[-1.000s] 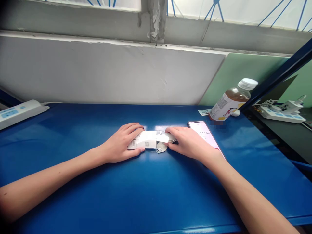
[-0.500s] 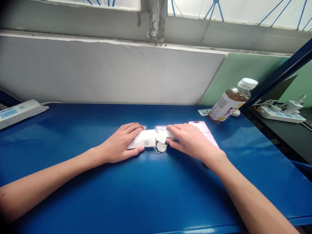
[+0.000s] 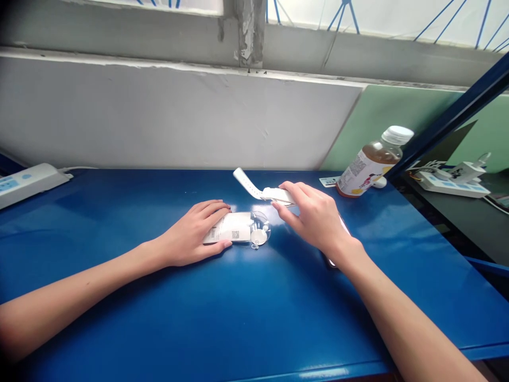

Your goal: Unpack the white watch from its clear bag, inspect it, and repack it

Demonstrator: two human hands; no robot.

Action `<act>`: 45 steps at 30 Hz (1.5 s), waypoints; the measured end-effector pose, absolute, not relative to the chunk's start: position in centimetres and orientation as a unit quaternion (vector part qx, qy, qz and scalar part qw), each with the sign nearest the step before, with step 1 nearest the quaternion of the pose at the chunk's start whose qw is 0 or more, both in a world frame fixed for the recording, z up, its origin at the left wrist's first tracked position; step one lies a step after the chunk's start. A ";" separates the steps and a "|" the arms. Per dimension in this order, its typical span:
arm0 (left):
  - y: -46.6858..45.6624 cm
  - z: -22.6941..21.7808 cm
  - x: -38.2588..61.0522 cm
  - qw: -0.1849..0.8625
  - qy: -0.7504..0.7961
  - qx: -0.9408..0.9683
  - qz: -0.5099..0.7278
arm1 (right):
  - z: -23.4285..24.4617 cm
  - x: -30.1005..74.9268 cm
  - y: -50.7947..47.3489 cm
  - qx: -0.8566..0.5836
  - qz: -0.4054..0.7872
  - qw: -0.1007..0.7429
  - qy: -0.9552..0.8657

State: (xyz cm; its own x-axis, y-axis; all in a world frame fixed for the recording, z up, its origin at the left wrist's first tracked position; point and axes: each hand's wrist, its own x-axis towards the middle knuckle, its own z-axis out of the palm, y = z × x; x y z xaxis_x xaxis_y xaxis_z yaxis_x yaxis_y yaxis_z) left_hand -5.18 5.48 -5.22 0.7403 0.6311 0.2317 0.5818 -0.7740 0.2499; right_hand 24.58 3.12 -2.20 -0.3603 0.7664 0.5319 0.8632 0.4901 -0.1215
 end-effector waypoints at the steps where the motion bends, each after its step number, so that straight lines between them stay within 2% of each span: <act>1: 5.5 -5.2 -5.2 0.079 0.327 0.929 0.151 | -2.3 24.6 3.2 -0.490 -0.092 0.281 -0.820; 16: 5.5 -5.1 -5.2 0.103 0.332 0.923 0.166 | -2.3 23.0 2.1 -0.396 -0.113 0.292 -0.863; 27: 5.6 -5.5 -5.4 0.104 0.303 0.927 0.193 | -2.7 22.2 1.5 -0.353 -0.056 0.357 -0.863; 33: 5.2 -5.0 -5.2 0.108 0.247 0.936 0.228 | -2.3 21.9 1.3 -0.345 -0.029 0.413 -0.843; 45: 4.1 -3.4 -4.2 0.038 0.119 0.936 0.329 | -2.6 20.8 0.6 -0.329 0.049 0.440 -0.834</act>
